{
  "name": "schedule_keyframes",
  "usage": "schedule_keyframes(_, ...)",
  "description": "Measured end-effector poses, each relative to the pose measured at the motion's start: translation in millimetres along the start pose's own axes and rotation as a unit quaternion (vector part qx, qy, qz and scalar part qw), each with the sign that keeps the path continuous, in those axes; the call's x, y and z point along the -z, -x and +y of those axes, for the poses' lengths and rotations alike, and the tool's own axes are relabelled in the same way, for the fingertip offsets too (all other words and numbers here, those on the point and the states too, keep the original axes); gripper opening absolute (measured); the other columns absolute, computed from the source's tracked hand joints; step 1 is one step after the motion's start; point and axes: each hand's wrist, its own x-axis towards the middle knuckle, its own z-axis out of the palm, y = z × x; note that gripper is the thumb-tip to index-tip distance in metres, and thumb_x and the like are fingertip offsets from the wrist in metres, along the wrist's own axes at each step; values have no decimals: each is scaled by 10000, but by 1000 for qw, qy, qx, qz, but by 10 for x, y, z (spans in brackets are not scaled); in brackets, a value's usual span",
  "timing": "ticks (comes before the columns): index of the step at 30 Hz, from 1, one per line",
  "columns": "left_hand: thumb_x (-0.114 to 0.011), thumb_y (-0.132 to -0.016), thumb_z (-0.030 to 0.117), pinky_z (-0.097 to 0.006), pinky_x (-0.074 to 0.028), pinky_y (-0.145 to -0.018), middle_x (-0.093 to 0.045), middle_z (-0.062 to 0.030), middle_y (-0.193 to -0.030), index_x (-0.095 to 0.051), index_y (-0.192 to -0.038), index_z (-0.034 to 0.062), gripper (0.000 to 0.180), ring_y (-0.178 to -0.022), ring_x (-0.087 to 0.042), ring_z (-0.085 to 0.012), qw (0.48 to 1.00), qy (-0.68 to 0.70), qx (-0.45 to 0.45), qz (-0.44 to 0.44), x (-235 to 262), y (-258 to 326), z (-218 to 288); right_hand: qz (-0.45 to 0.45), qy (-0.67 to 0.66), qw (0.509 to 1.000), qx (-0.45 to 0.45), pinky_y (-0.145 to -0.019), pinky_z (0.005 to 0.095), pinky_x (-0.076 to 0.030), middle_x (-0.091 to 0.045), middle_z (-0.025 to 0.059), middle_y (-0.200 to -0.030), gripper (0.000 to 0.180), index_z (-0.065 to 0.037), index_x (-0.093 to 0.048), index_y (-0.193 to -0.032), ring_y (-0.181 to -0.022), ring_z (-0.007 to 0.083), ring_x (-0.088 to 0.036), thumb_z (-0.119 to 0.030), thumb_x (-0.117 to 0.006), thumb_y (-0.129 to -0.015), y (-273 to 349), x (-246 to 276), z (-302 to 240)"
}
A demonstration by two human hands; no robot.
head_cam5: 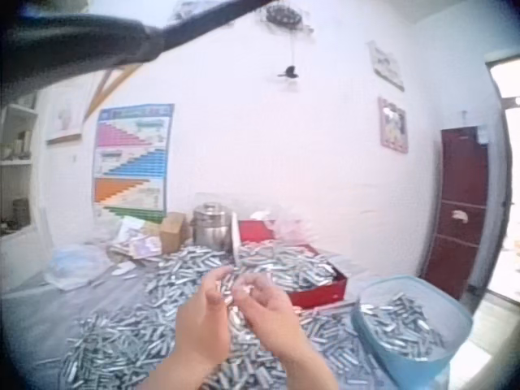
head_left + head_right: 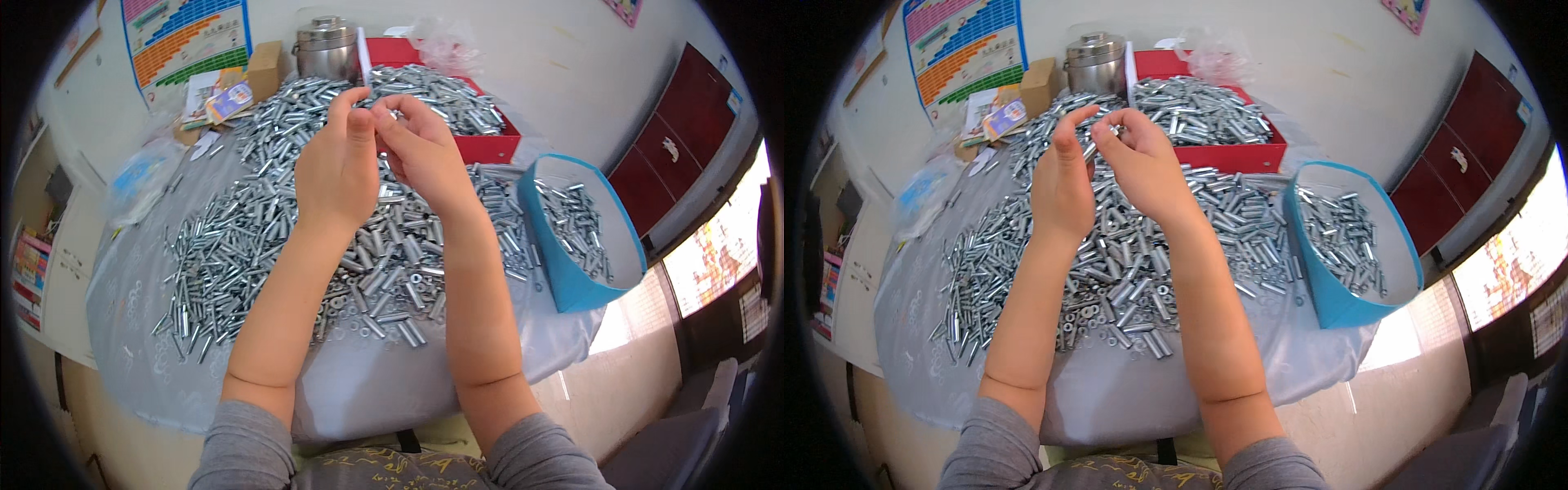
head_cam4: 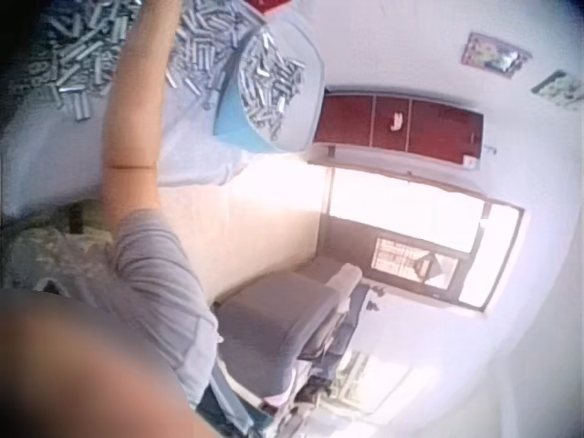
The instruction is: The person sits at a table covered with a large pile of metal fasteners, including bolts and washers. They repeatedly pick up a bolt and a washer, thread the washer onto the bolt, and place the assembled unit into a blue plastic bin to the right. The task is performed continuously by hand throughout the clip.
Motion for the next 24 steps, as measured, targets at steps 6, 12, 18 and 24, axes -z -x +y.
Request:
schedule_keyframes(6,-163,-847,648,-385,-439,-532,-603,-119,-629,-492,-1118,16,762,-606,-596,-319,995,-79,-68,2,215,11,-73,-33,62,997,-31,-561,233,-362,-458,-17,-671,246,-30,-551,-851,-621,75,-413,-231,-417,-898,16,-161,-81)
schedule_keyframes(12,-249,-852,619,-373,-425,-480,-577,-128,-589,-500,-1114,48,677,-575,-590,-311,992,-66,-102,34,189,-14,-171,-102,-12,991,-82,-430,186,-223,-366,-51,-604,213,-21,-495,-1017,-502,29,-304,-167,-429,-876,29,35,-161)
schedule_keyframes(18,-232,-827,654,-371,-427,-486,-573,-122,-581,-508,-1107,47,723,-572,-590,-302,992,-56,-108,40,201,-27,-155,-76,3,995,-69,-386,189,-231,-360,-36,-552,261,-14,-512,-1029,-434,31,-285,-194,-379,-894,17,26,-181)
schedule_keyframes(24,-229,-822,663,-369,-434,-489,-577,-118,-581,-505,-1115,46,737,-579,-596,-296,991,-74,-110,36,169,-21,-156,-119,-7,992,-48,-368,179,-247,-420,-24,-607,298,-47,-490,-1131,-422,32,-324,-129,-401,-859,34,21,-143)
